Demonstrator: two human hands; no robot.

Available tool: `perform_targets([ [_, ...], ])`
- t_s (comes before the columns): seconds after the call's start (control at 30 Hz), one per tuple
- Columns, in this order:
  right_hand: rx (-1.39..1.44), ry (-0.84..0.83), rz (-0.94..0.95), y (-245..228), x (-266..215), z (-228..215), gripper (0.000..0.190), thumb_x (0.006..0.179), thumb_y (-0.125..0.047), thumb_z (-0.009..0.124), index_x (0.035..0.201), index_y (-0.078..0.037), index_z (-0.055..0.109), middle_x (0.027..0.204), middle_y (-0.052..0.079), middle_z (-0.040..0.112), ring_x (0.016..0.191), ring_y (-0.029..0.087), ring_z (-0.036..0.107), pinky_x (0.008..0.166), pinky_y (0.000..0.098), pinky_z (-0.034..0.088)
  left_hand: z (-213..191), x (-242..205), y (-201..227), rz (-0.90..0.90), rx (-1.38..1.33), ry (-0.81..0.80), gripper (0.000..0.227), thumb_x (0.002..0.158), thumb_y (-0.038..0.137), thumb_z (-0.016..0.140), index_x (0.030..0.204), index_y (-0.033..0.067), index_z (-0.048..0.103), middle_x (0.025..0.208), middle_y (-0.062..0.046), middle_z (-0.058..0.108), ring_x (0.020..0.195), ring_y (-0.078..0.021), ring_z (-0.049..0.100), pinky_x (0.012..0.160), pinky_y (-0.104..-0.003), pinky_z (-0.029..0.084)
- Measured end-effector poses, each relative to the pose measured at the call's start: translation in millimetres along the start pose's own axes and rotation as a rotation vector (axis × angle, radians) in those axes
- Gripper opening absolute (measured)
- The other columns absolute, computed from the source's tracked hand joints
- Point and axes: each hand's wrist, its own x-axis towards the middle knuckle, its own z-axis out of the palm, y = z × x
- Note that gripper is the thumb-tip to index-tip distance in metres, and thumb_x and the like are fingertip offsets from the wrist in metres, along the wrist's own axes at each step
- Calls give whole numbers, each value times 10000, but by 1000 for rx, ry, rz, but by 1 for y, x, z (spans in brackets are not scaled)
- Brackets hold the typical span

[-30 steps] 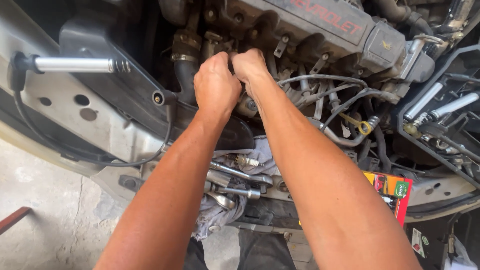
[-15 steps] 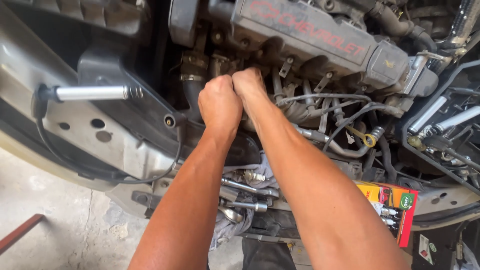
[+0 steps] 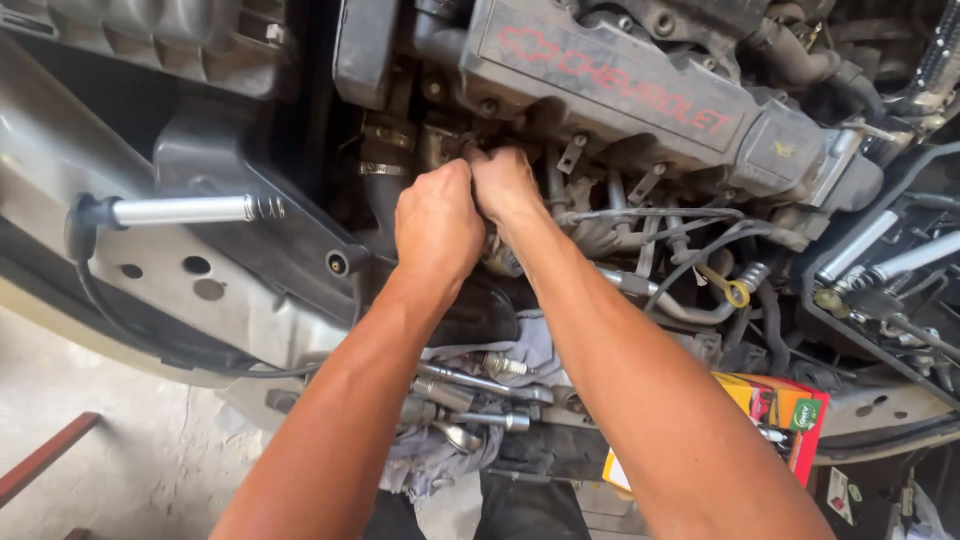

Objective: Removing and inspecting spark plugs from a car engine using a socket wrench and cleaning the area with a rag.

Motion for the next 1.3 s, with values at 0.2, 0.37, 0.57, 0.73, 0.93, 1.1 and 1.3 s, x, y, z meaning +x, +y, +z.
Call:
perform_targets([
  [0.2,-200,-42,-25,-14,-39,-31,442,877,-477,537,1051,-154,783,1071,125,758,1159,351,672,976,518,538,-18,-4,4,-1,-11,-99,243,967,157,441,905,70,660,830,-191,723,875,-450,732,757,-581,589],
  [0.37,-310,-48,-128,-6,-65,-41,461,900,-444,500,1212,-174,704,1170,178,715,1207,405,624,1033,565,493,-3,-4,-2,-73,-33,-181,421,941,378,432,897,38,678,853,-236,715,917,-474,717,806,-594,584],
  [0.57,-395,-10,-243,6,-93,-55,499,952,-368,488,1387,-158,616,1259,204,682,1248,418,598,1091,540,445,-14,-36,-4,22,103,-269,291,887,172,506,819,15,741,735,-210,708,804,-449,736,695,-555,600],
  [0.73,-410,55,-277,7,-104,-64,436,944,-342,533,1314,-164,681,1233,229,689,1237,440,591,1085,555,438,-54,-70,-2,68,153,-294,230,853,97,559,830,-18,757,731,-239,712,790,-455,738,701,-550,607],
  [0.93,-425,55,-336,20,-103,-65,431,940,-349,544,1302,-167,690,1225,178,706,1219,422,613,1071,556,449,-86,-100,-1,-25,184,-328,356,835,291,528,912,53,780,884,-222,750,933,-459,727,817,-568,582],
  [1.1,-476,40,-284,26,-102,-60,426,947,-365,546,1306,-191,692,1249,181,694,1240,412,601,1061,581,450,-77,-125,-11,114,176,-265,301,805,279,570,904,89,781,875,-165,720,938,-411,718,845,-496,580],
  [1.3,-476,50,-290,22,-102,-62,407,938,-339,544,1265,-170,719,1194,198,712,1205,436,619,1037,581,460,-63,-139,-16,28,-213,-66,249,714,207,602,823,15,714,873,-219,632,918,-504,634,781,-611,531],
])
